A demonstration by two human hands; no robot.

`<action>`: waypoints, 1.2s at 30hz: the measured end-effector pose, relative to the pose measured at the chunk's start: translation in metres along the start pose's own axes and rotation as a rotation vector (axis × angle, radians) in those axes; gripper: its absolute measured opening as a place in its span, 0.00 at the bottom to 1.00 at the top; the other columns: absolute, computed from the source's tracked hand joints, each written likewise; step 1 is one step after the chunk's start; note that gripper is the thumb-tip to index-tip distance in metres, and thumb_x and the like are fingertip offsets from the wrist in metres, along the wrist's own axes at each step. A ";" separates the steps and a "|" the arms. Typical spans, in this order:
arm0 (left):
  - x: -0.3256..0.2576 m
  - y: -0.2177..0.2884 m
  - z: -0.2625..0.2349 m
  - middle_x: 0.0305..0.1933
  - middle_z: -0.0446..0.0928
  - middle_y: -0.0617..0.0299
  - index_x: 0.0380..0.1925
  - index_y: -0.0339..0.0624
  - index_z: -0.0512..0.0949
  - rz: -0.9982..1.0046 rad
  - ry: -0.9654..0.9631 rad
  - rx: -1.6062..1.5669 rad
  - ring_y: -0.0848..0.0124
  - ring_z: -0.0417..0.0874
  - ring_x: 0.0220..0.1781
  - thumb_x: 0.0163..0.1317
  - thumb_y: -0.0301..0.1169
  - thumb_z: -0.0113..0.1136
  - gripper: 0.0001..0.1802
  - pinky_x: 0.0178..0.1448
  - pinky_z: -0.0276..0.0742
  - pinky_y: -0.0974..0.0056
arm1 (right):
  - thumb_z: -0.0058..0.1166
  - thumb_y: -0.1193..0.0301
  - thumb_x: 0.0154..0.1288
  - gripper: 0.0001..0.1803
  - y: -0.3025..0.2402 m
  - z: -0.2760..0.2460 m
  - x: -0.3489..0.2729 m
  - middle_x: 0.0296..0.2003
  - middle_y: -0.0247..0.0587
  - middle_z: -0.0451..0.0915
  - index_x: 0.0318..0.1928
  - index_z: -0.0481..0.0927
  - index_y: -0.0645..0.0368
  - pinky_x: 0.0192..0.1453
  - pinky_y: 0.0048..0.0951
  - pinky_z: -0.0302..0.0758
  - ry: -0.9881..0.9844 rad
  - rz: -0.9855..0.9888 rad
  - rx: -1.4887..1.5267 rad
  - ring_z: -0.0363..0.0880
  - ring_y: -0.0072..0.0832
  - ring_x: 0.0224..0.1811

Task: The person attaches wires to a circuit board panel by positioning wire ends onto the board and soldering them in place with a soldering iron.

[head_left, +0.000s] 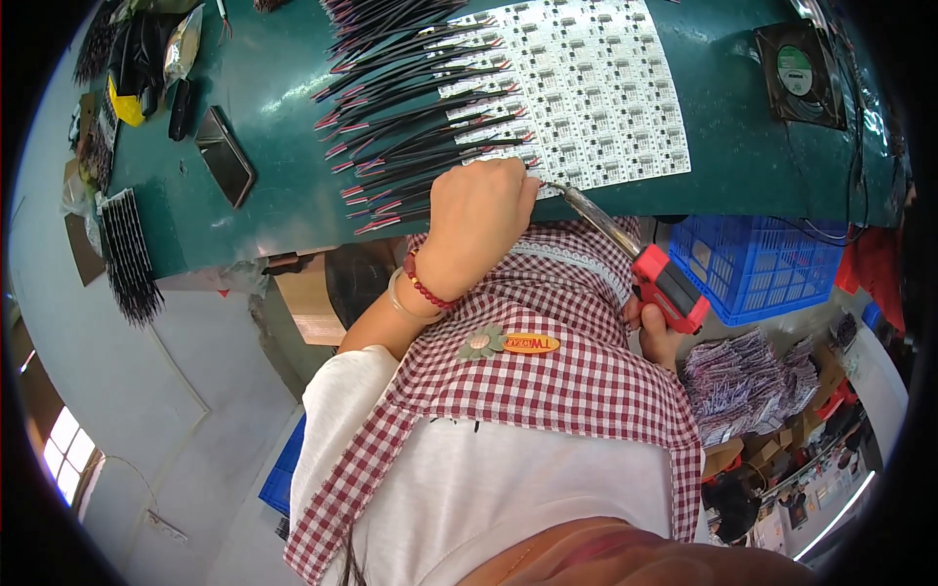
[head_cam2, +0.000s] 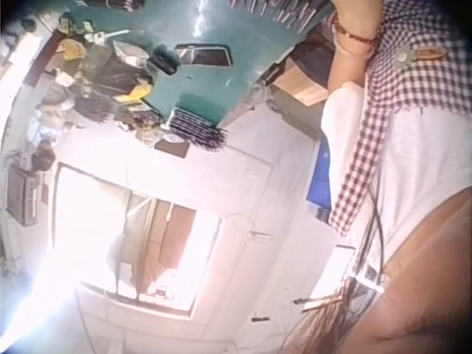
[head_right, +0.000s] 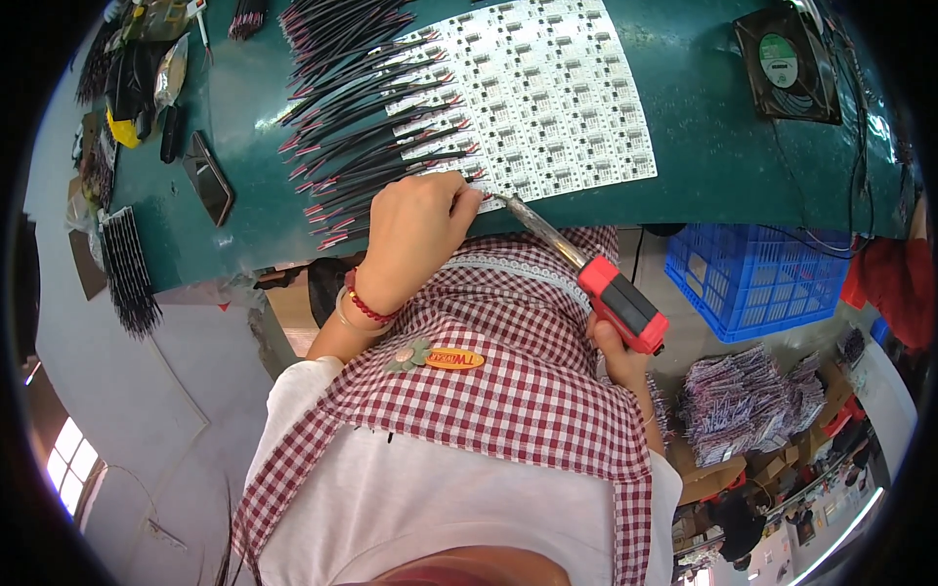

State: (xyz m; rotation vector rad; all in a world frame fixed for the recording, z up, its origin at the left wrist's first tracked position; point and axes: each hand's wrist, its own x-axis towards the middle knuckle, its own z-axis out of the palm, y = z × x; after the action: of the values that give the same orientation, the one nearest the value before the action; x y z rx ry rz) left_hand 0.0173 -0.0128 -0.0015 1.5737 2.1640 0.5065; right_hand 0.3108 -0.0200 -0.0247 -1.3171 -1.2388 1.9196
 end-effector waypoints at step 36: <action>0.003 0.000 -0.002 0.18 0.76 0.51 0.17 0.38 0.78 -0.009 -0.021 0.036 0.53 0.79 0.21 0.56 0.35 0.60 0.14 0.27 0.73 0.55 | 0.57 0.55 0.64 0.22 0.000 -0.003 -0.001 0.26 0.34 0.76 0.44 0.77 0.64 0.28 0.20 0.64 -0.013 -0.022 0.021 0.68 0.18 0.24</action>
State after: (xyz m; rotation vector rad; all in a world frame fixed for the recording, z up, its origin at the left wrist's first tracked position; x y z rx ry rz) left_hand 0.0156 -0.0096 0.0001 1.5801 2.1747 0.4483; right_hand 0.3141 -0.0192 -0.0248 -1.2772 -1.2317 1.9240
